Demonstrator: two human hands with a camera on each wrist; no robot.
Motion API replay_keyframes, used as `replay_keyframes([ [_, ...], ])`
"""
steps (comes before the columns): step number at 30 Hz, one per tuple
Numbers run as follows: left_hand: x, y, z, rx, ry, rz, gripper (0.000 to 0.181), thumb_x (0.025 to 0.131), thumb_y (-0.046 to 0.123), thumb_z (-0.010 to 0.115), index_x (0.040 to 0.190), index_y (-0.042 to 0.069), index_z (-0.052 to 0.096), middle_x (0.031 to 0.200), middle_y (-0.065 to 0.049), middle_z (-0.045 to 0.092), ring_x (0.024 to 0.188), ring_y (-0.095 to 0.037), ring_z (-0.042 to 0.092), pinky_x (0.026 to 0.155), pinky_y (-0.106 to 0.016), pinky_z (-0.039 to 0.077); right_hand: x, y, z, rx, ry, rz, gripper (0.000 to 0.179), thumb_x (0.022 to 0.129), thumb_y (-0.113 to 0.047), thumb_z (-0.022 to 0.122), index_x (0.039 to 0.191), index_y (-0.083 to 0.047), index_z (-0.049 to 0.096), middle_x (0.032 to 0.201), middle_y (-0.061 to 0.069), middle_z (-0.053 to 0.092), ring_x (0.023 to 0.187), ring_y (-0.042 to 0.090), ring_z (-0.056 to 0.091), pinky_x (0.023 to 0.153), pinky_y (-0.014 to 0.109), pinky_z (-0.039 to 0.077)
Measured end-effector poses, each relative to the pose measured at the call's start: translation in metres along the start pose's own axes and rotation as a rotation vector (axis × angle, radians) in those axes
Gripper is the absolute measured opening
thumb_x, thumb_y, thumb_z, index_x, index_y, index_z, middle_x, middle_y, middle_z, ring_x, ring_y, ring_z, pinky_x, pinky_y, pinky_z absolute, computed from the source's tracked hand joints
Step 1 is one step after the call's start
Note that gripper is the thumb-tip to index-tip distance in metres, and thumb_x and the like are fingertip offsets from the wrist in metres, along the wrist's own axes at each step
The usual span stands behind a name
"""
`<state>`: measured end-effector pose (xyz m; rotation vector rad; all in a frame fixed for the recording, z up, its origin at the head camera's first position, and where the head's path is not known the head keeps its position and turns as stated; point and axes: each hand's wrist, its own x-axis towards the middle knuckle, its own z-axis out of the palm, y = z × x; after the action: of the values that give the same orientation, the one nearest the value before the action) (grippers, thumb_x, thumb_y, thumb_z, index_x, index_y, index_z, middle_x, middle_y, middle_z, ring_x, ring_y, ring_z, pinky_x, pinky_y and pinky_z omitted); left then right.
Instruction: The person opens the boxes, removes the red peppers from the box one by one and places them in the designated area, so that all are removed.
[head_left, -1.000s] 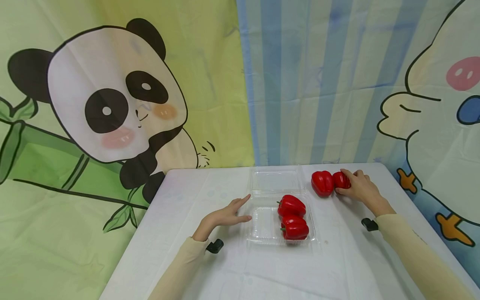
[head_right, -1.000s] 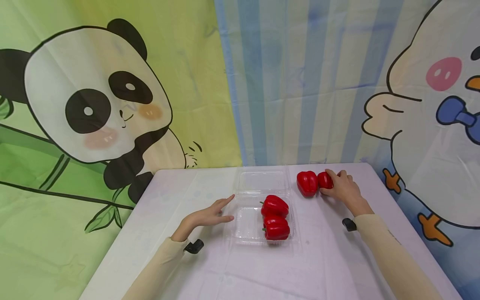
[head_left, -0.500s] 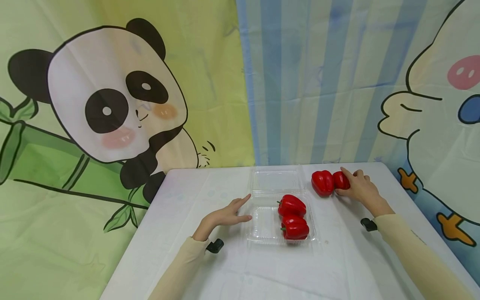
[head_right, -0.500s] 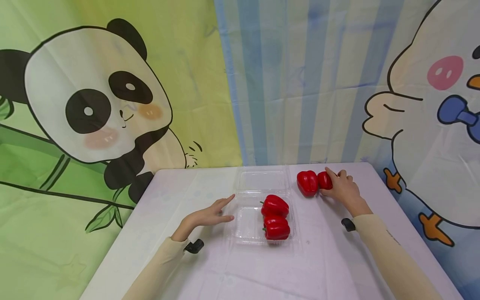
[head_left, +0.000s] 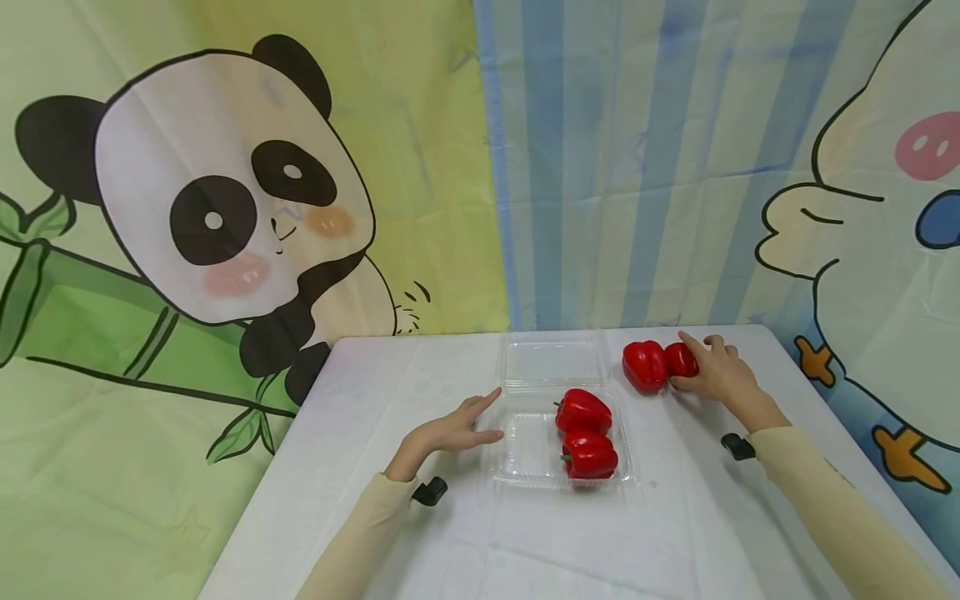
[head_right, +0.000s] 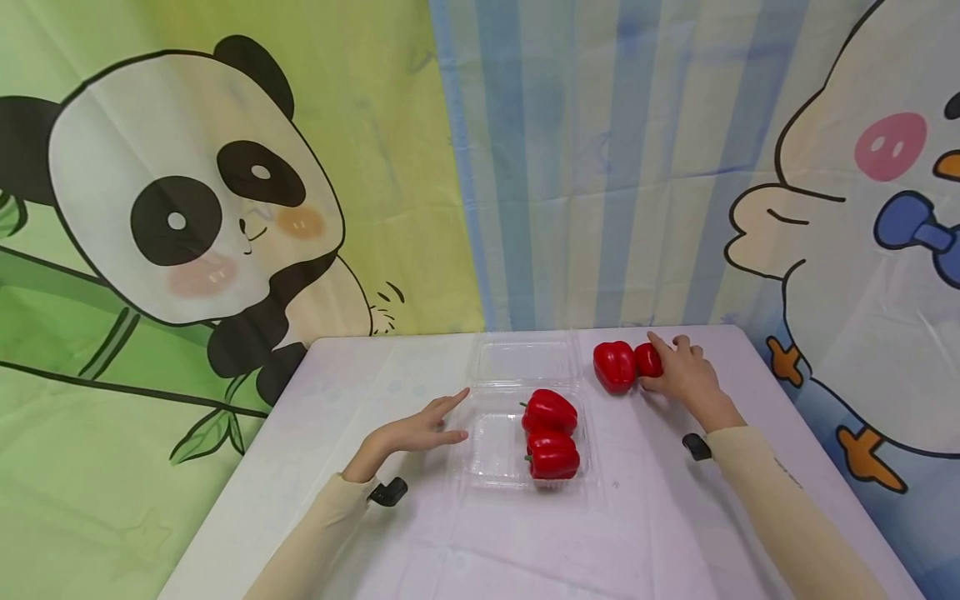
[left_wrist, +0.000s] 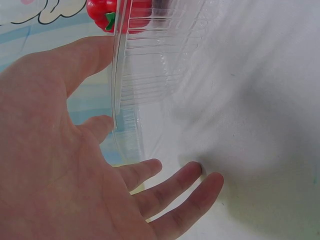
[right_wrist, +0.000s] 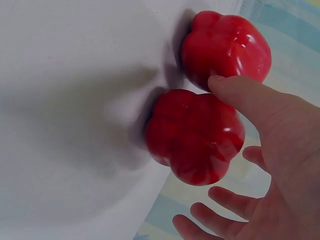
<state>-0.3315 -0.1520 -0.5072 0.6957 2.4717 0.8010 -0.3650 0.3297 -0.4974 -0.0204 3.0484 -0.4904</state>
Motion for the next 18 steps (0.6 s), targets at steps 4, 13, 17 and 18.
replay_keyframes([
  [4,0.000,-0.001,0.000,-0.006,-0.003,0.001,0.084,0.099,0.050,0.056,0.163,0.020,0.011,0.166,-0.024,0.014,0.154,-0.039,0.016,0.116,-0.065,0.026,-0.002,-0.005,-0.003,-0.029,0.009,-0.028,0.096,0.084,-0.034,0.078,0.157,-0.005,0.022,0.145,0.042,0.022,0.128,0.064,0.026,0.093,0.073,0.044],
  [13,0.002,-0.004,0.001,0.016,0.003,0.008,0.085,0.098,0.053,0.055,0.163,0.020,0.012,0.165,-0.022,0.016,0.153,-0.039,0.018,0.116,-0.065,0.027,-0.013,-0.026,-0.017,-0.116,0.014,-0.118,0.099,0.080,-0.022,0.082,0.156,-0.002,0.021,0.148,0.042,0.018,0.134,0.065,0.017,0.102,0.078,0.031],
  [17,0.003,-0.005,0.001,0.014,-0.001,0.000,0.085,0.098,0.054,0.056,0.163,0.023,0.011,0.166,-0.021,0.015,0.154,-0.038,0.017,0.117,-0.063,0.027,-0.019,-0.040,-0.023,-0.127,0.003,-0.184,0.101,0.078,-0.019,0.083,0.157,-0.005,0.020,0.152,0.039,0.015,0.137,0.063,0.013,0.105,0.080,0.024],
  [18,0.003,-0.006,0.001,0.016,-0.002,-0.002,0.085,0.098,0.054,0.055,0.163,0.024,0.011,0.166,-0.021,0.015,0.154,-0.038,0.017,0.117,-0.063,0.027,-0.020,-0.045,-0.024,-0.125,0.003,-0.214,0.101,0.078,-0.018,0.083,0.157,-0.007,0.021,0.153,0.038,0.016,0.138,0.062,0.013,0.105,0.080,0.024],
])
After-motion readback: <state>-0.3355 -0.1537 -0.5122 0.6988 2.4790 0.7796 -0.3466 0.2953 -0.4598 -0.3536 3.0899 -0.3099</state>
